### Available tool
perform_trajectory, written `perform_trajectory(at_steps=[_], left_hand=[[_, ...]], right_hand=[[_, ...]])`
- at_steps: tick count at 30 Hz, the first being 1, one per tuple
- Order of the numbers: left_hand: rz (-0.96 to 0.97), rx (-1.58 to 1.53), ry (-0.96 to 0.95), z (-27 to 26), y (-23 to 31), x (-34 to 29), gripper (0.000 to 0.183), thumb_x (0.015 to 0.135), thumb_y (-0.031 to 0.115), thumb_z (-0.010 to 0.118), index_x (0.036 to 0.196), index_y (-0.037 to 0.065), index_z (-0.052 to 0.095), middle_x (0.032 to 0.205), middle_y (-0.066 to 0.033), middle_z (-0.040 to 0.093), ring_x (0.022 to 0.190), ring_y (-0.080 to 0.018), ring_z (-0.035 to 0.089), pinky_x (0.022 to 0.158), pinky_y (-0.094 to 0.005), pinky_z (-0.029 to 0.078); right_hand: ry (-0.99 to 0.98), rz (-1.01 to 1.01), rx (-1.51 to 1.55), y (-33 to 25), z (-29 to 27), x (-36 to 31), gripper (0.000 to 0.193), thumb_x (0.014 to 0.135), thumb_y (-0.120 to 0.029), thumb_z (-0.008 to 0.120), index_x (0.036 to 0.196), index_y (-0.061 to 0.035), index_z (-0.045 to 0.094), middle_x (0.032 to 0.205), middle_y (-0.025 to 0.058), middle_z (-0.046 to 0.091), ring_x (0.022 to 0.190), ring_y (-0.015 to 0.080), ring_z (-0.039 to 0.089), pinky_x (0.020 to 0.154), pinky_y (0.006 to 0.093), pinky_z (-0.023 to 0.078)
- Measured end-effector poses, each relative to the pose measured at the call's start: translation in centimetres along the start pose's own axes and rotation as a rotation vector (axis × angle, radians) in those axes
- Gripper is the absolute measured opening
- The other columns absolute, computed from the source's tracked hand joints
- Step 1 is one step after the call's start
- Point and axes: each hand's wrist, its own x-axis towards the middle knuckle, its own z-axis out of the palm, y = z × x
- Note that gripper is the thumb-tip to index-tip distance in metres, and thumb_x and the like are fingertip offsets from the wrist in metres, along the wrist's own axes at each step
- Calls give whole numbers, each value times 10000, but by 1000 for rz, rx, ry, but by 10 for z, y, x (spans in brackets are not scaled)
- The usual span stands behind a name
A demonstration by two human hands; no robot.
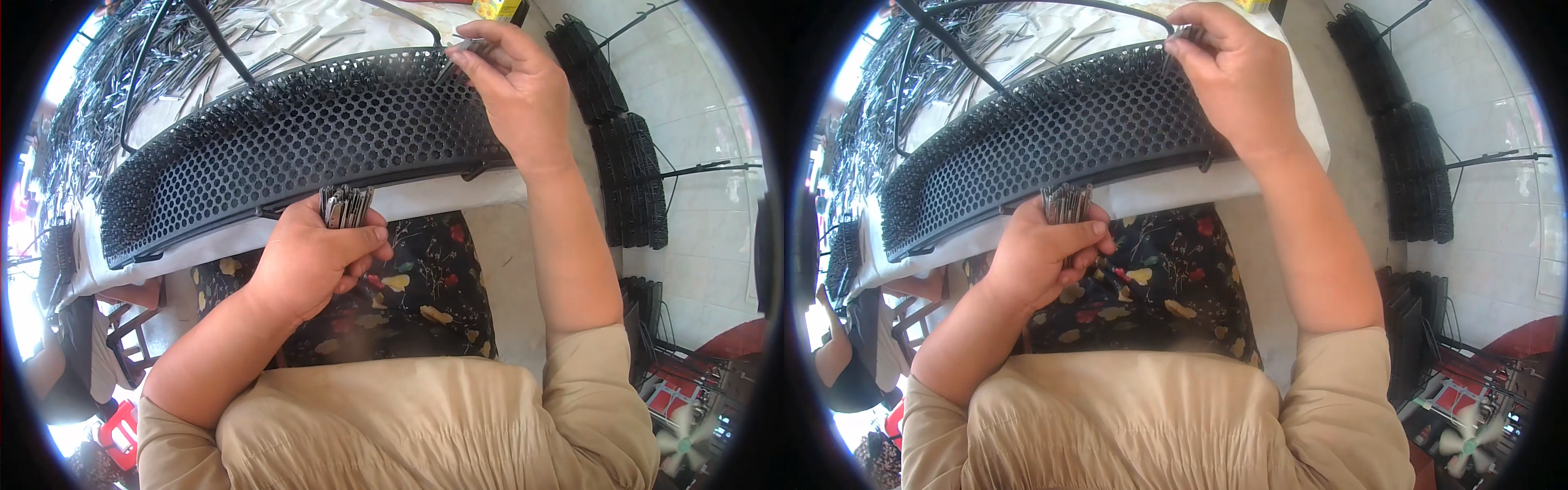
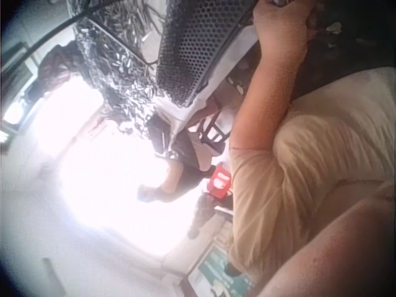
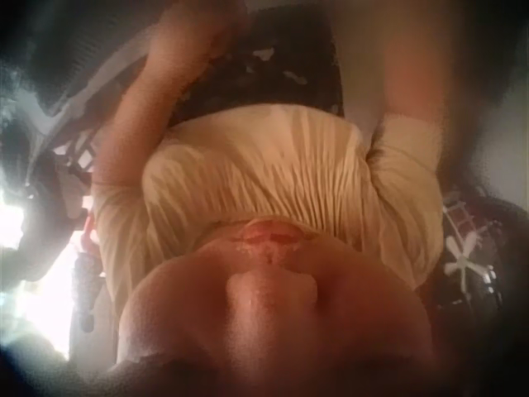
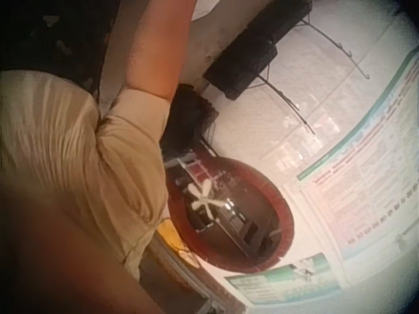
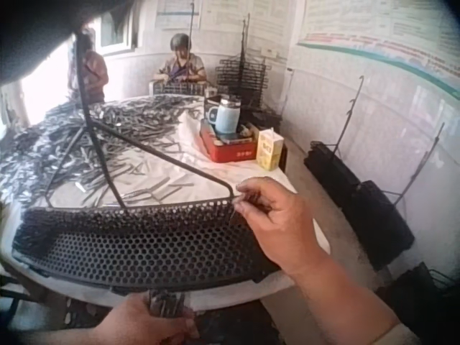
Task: The person inserts small metal pins into a perforated black frame by hand at a worktable.
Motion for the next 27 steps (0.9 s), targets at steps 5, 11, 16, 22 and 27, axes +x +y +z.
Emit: perform_trajectory(at_steps=[5,11,16,22,27], left_hand=[[-1,16,9,-2,-1,1,94,877,-4,634,956,-36,595,773,-140,652,518,-99,511,378,-212,359],[-1,55,7,-2,-3,4,86,866,-11,647,936,-38,606,769,-134,658,514,-91,517,382,-210,368],[12,62,17,-2,-4,4,105,856,-12,656,945,-40,608,763,-133,659,510,-91,516,385,-212,373],[11,131,24,-2,-4,4,134,842,-15,674,955,-43,607,770,-133,666,511,-87,515,400,-216,377],[5,129,32,-2,-2,2,134,845,-15,673,960,-38,609,769,-129,666,512,-84,511,404,-215,375]], right_hand=[[9,-54,-173,-1,7,-1,178,904,-3,654,1081,-2,676,914,58,725,859,86,678,774,211,534],[-12,-95,-272,-6,7,1,196,896,-12,663,1090,-9,694,918,68,744,873,99,703,786,217,545],[-39,-112,-306,-7,5,5,213,893,-28,671,1103,-17,697,911,76,748,863,109,713,787,224,550],[-51,-170,-420,-7,3,7,214,891,-45,678,1103,-24,698,907,78,751,864,115,719,783,229,554],[-60,-172,-472,-11,3,7,220,889,-65,691,1106,-31,700,907,76,750,863,108,714,777,226,540]])
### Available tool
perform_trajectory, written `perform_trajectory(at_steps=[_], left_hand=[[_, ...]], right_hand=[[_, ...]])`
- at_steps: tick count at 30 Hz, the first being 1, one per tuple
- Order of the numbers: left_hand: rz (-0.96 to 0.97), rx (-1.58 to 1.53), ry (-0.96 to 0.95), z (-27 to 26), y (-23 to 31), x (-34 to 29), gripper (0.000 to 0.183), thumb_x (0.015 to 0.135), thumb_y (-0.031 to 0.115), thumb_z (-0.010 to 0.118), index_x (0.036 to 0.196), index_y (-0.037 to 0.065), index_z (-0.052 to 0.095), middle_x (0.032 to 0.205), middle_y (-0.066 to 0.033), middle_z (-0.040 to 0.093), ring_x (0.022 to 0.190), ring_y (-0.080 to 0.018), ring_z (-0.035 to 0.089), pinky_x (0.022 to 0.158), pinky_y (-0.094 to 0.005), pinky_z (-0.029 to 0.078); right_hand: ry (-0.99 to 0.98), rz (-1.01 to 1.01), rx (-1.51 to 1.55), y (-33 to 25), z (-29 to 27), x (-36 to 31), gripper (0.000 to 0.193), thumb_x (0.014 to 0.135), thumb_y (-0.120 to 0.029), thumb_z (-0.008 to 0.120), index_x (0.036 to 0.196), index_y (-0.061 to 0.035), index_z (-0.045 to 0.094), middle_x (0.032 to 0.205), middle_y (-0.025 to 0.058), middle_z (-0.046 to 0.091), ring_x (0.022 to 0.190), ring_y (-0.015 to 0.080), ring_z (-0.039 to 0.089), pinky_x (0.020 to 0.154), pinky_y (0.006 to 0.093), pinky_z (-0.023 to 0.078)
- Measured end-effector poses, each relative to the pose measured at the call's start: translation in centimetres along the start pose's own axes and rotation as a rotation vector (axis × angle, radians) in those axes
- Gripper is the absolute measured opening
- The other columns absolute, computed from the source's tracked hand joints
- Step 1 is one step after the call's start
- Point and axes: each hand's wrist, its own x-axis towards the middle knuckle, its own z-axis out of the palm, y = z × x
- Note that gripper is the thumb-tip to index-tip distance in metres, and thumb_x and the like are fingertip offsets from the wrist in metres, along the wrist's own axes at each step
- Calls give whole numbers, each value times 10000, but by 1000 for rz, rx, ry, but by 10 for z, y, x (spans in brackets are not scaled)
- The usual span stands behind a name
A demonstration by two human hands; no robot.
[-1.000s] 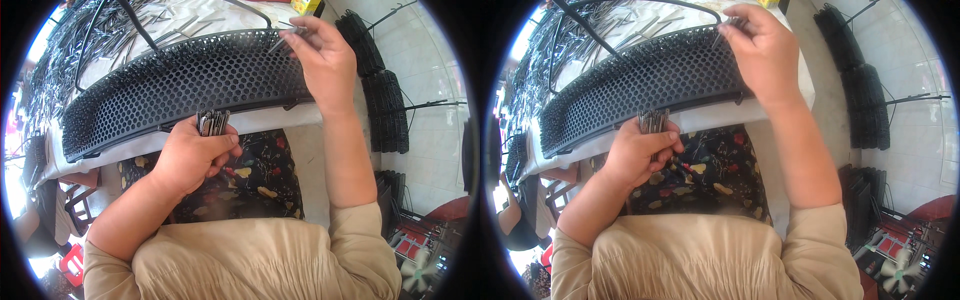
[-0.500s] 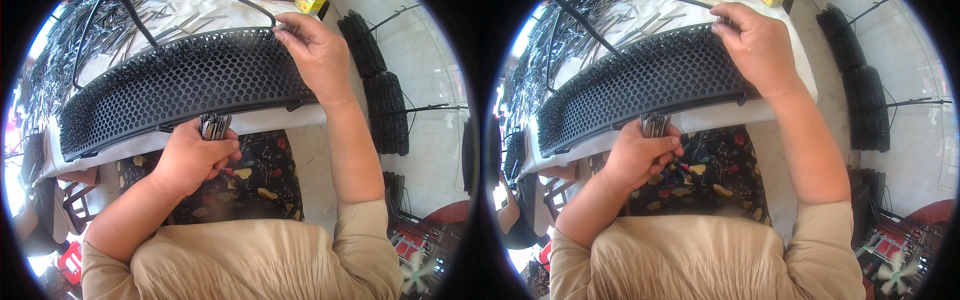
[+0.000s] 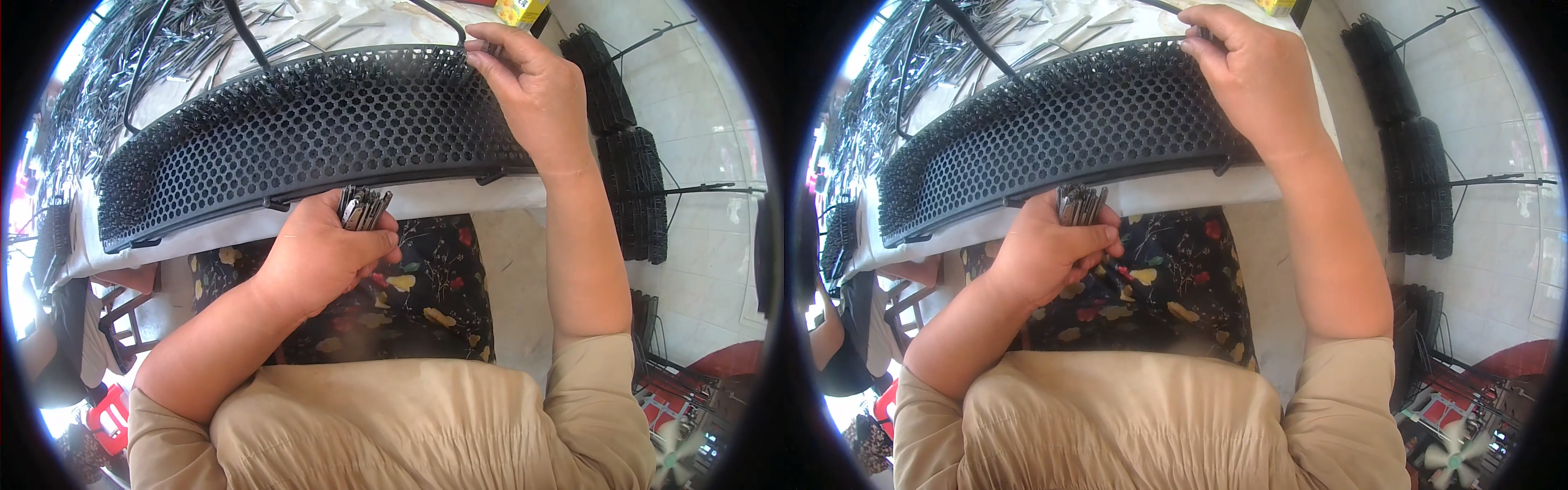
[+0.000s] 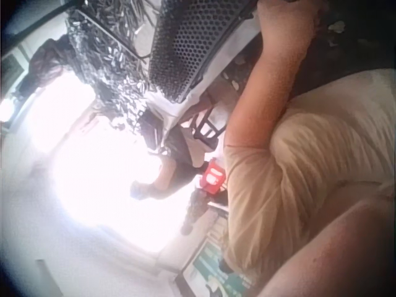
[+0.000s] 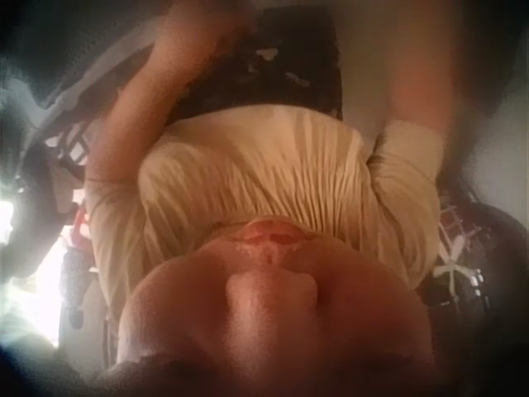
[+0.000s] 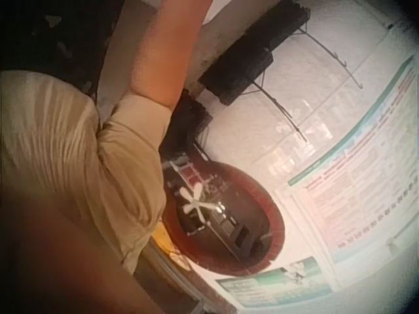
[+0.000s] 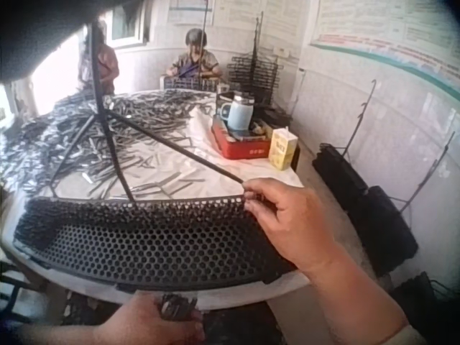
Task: The person inserts small metal pins into a perforated black frame by hand at a worktable.
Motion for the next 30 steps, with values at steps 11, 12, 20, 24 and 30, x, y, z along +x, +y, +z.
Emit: perform_trajectory(at_steps=[11,12,20,24,30], left_hand=[[26,11,4,-2,-1,0,132,844,-6,676,958,-28,614,770,-120,669,512,-80,502,415,-216,371],[17,49,8,0,2,-1,136,844,3,678,961,-23,613,773,-115,670,515,-79,501,422,-218,375],[7,68,10,1,2,-3,158,848,29,687,977,-4,603,787,-96,676,551,-74,514,451,-213,389],[8,56,-8,0,1,-2,162,847,29,689,980,-1,602,789,-94,675,554,-73,512,456,-210,393],[1,103,-14,-4,3,-2,138,850,34,662,970,-10,611,819,-76,679,731,-128,650,622,-274,533]], right_hand=[[17,-7,-80,4,-3,-1,231,881,-93,714,1107,-45,708,901,59,749,818,72,676,759,213,514],[11,-2,-75,3,-3,-1,233,881,-94,716,1108,-43,707,904,53,749,811,65,669,756,211,511],[14,59,62,9,-1,-2,218,908,-90,693,1118,-32,704,957,46,748,886,65,666,815,200,498],[-8,87,134,15,1,-2,223,921,-91,680,1128,-9,692,978,52,746,915,70,667,848,200,493],[9,38,191,22,-1,1,211,927,-93,674,1119,-8,693,970,48,745,907,69,665,841,200,491]])
